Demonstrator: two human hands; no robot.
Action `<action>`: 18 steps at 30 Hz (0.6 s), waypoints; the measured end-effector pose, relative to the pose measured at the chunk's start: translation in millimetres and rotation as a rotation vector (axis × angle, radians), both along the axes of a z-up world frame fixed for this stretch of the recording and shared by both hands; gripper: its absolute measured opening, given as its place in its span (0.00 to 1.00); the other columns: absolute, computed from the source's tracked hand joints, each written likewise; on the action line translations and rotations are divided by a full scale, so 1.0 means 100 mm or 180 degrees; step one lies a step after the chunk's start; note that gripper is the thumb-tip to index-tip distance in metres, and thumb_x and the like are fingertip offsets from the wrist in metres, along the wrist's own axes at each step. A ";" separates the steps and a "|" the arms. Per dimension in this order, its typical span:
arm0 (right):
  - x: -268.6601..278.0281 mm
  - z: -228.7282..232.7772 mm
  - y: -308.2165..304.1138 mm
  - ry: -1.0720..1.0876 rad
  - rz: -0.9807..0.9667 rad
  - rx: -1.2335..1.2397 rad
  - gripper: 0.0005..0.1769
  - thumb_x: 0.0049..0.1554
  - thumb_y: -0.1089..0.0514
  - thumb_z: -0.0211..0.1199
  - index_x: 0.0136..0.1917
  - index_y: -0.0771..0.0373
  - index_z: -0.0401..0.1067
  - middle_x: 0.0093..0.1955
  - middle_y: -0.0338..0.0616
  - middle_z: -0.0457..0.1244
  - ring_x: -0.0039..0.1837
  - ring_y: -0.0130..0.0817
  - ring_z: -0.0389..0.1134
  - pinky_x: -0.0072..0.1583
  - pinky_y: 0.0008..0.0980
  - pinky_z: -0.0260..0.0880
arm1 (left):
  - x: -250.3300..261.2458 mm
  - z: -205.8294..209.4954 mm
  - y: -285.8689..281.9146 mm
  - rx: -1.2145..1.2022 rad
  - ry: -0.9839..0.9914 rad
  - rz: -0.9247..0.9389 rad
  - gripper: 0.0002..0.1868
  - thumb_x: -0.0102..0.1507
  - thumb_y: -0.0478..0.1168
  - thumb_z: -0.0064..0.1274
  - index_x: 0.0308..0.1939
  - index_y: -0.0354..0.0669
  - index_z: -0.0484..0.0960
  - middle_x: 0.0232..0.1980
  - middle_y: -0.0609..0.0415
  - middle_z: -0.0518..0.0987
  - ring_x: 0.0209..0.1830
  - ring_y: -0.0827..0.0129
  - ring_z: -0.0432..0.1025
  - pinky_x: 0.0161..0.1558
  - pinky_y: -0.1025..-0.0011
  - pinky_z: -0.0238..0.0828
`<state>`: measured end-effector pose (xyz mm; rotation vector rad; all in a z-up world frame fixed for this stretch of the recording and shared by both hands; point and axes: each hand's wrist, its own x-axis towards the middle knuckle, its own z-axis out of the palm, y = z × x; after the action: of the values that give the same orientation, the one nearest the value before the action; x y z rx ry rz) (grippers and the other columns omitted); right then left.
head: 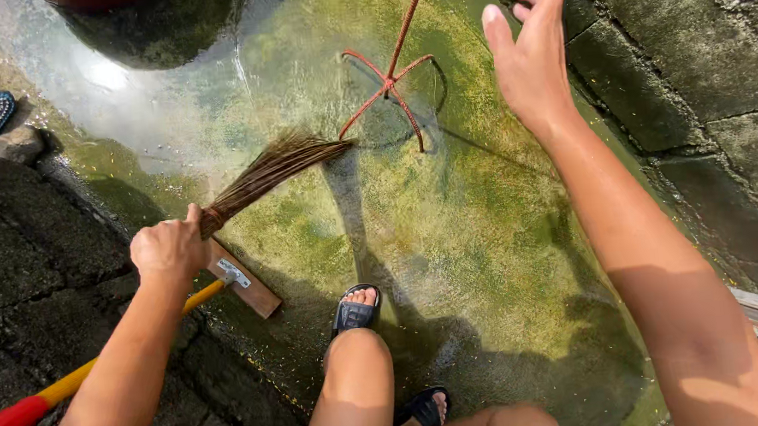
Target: The person sweeps a wet concrete floor using a stick broom and moves water and debris with a squeegee. They navigate around several basins and buckets while cleaning the outdoor area.
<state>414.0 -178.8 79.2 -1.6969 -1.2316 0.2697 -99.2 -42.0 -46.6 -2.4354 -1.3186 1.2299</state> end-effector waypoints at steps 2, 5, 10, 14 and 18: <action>0.07 0.28 0.47 0.0336 -0.0073 0.0576 0.37 0.67 0.58 0.60 0.75 0.66 0.37 0.72 0.54 0.48 0.72 0.43 0.53 0.71 0.50 0.56 | -0.17 0.34 -0.52 -0.0447 -0.0205 0.0160 0.41 0.64 0.65 0.46 0.79 0.61 0.59 0.39 0.55 0.86 0.37 0.60 0.82 0.34 0.60 0.79; 0.36 0.48 1.15 0.0760 -0.0265 0.0745 0.26 0.70 0.55 0.61 0.70 0.64 0.48 0.66 0.51 0.49 0.68 0.42 0.50 0.69 0.51 0.55 | -0.50 0.85 -1.16 -0.1207 -0.0414 0.1774 0.41 0.62 0.71 0.46 0.77 0.71 0.60 0.53 0.46 0.84 0.54 0.51 0.79 0.54 0.54 0.78; 0.70 0.26 1.33 0.1648 -0.0185 0.0327 0.13 0.77 0.49 0.45 0.54 0.59 0.59 0.45 0.38 0.56 0.47 0.29 0.61 0.59 0.38 0.72 | -0.74 1.26 -2.11 -0.1619 -0.2648 0.4595 0.33 0.59 0.60 0.57 0.64 0.49 0.79 0.50 0.48 0.83 0.51 0.55 0.77 0.55 0.57 0.72; 0.74 0.02 1.31 0.2015 -0.0220 0.0676 0.09 0.74 0.54 0.45 0.50 0.57 0.56 0.43 0.35 0.53 0.44 0.26 0.59 0.55 0.35 0.72 | -0.67 1.41 -2.24 -0.2110 -0.3785 0.5737 0.25 0.58 0.47 0.65 0.55 0.38 0.81 0.39 0.55 0.82 0.36 0.69 0.75 0.42 0.66 0.72; 0.66 -0.01 1.23 0.1730 -0.0448 0.0498 0.13 0.75 0.53 0.44 0.48 0.57 0.54 0.40 0.35 0.51 0.43 0.27 0.58 0.53 0.35 0.70 | -0.58 1.58 -1.84 -0.2442 -0.3521 0.6680 0.23 0.56 0.40 0.62 0.55 0.42 0.77 0.34 0.49 0.78 0.27 0.61 0.75 0.31 0.62 0.74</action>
<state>480.4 -56.0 78.4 -1.4369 -0.7089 0.4974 -157.0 -226.3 111.6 0.2111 1.5103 0.0823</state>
